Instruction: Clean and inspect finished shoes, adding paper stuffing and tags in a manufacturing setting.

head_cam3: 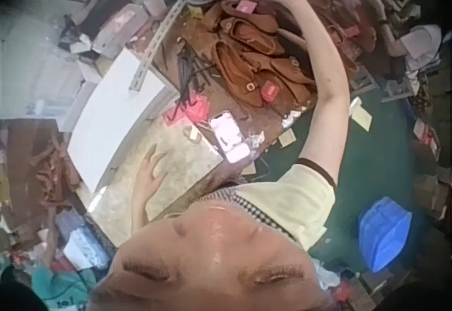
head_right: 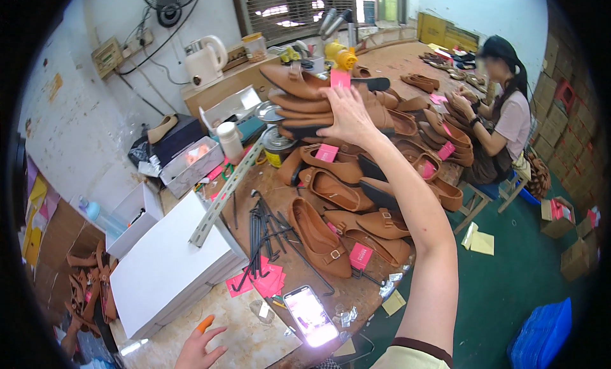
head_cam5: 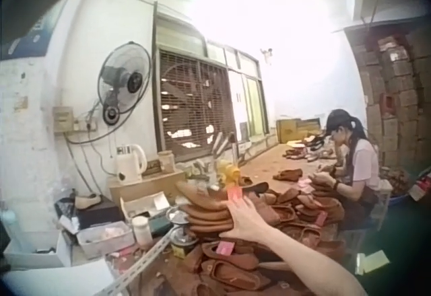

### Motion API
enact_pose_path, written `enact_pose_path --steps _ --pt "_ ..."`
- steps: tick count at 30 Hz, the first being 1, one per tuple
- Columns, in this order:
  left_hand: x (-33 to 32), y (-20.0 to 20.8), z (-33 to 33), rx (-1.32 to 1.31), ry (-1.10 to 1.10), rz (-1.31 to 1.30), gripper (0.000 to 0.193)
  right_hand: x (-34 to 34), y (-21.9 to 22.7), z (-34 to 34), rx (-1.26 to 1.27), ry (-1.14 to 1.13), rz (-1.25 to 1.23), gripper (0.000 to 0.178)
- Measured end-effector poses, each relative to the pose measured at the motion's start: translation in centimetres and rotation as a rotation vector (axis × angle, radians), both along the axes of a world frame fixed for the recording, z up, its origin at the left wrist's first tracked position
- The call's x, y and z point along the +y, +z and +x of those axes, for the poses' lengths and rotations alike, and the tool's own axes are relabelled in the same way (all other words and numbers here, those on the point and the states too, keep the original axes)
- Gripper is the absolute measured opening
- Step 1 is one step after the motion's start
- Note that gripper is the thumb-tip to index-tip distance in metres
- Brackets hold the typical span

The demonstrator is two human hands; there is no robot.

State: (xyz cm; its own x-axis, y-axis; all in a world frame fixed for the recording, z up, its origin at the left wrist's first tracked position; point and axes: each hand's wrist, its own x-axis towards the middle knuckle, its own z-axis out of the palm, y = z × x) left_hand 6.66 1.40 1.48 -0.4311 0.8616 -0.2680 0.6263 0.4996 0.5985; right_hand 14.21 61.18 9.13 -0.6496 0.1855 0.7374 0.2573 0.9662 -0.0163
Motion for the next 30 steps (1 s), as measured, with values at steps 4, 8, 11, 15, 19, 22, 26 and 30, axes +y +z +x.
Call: enact_pose_path --steps 4,8,11,15,19,22,26,30 --pt "7.8 0.9 0.9 -0.227 0.01 0.335 0.082 -10.3 4.8 -2.3 0.2 0.051 0.123 0.084" --pt "14.7 -0.8 1.4 -0.844 0.201 1.013 0.101 -25.9 4.3 -2.5 0.357 0.223 -0.087 0.089" --pt "12.6 -3.8 1.4 -0.848 0.376 1.228 0.09 -34.0 0.7 -1.4 -0.014 0.546 -0.459 0.082" --pt "3.5 -6.5 1.2 -0.949 0.781 1.176 0.071 -39.3 -2.7 -1.4 -0.36 0.794 -0.861 0.058" --pt "-3.4 -7.7 1.1 -1.034 0.7 1.112 0.064 -44.0 -2.8 -1.0 -0.486 0.77 -1.14 0.051" --pt "-7.2 -8.4 0.8 -1.389 0.716 1.177 0.061 -42.3 -1.6 -0.5 0.009 0.757 -1.17 0.046" --pt "-11.0 -9.4 0.2 -1.429 0.806 1.162 0.057 -27.6 -0.3 -0.4 0.04 0.417 -0.645 0.044" --pt "-12.3 -9.6 0.7 -1.425 0.773 1.061 0.058 -14.7 -0.3 -0.9 -0.195 -0.159 -0.186 0.04"
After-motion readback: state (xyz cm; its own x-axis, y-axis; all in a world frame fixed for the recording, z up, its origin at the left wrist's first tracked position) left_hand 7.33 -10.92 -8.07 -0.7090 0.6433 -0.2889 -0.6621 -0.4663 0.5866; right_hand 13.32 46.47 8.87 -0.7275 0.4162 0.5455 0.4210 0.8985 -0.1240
